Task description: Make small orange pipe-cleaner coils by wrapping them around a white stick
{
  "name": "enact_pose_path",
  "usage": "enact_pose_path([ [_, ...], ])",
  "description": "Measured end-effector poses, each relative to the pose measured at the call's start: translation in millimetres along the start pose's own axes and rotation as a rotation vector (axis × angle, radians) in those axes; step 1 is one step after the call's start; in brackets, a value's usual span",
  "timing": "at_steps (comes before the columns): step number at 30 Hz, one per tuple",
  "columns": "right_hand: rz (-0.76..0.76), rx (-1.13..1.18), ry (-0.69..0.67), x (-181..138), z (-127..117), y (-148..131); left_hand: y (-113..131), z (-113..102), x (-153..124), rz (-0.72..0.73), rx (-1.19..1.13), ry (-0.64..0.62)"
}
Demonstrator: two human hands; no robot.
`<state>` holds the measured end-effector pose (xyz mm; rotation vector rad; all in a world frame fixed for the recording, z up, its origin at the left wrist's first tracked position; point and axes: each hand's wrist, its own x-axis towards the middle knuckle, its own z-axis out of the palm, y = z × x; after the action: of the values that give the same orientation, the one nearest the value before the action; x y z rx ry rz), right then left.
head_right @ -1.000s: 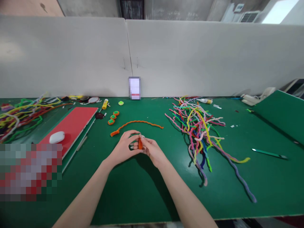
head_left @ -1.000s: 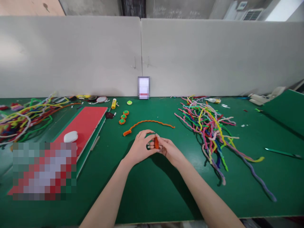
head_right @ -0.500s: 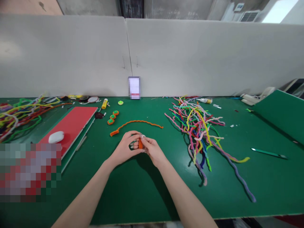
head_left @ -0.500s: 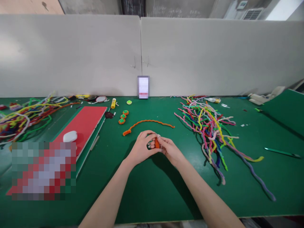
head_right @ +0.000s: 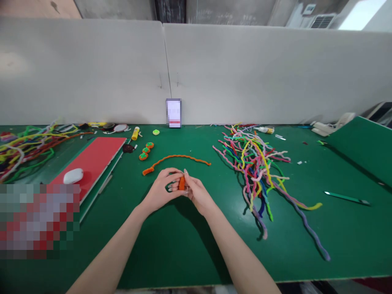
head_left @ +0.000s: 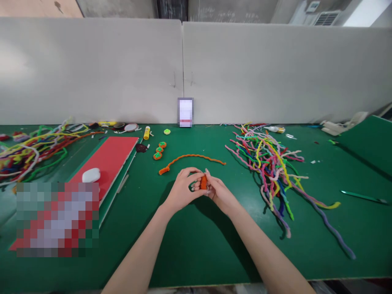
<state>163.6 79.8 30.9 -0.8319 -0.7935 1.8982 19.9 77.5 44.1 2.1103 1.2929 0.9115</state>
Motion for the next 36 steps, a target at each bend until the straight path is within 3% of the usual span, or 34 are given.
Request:
enact_pose_path([
  [10,0.038,0.004,-0.039,1,-1,3,-1,-1,0,0.031,0.051,-0.031],
  [18,-0.012,-0.096,-0.025,0,-1,3,-2,-1,0,0.024,0.016,-0.041],
  [29,0.007,-0.251,-0.113,-2,-7,-5,-1,-4,0,0.054,-0.018,-0.036],
  [36,0.047,-0.183,-0.107,0,-11,-1,-4,-2,-1,0.102,0.069,0.0],
])
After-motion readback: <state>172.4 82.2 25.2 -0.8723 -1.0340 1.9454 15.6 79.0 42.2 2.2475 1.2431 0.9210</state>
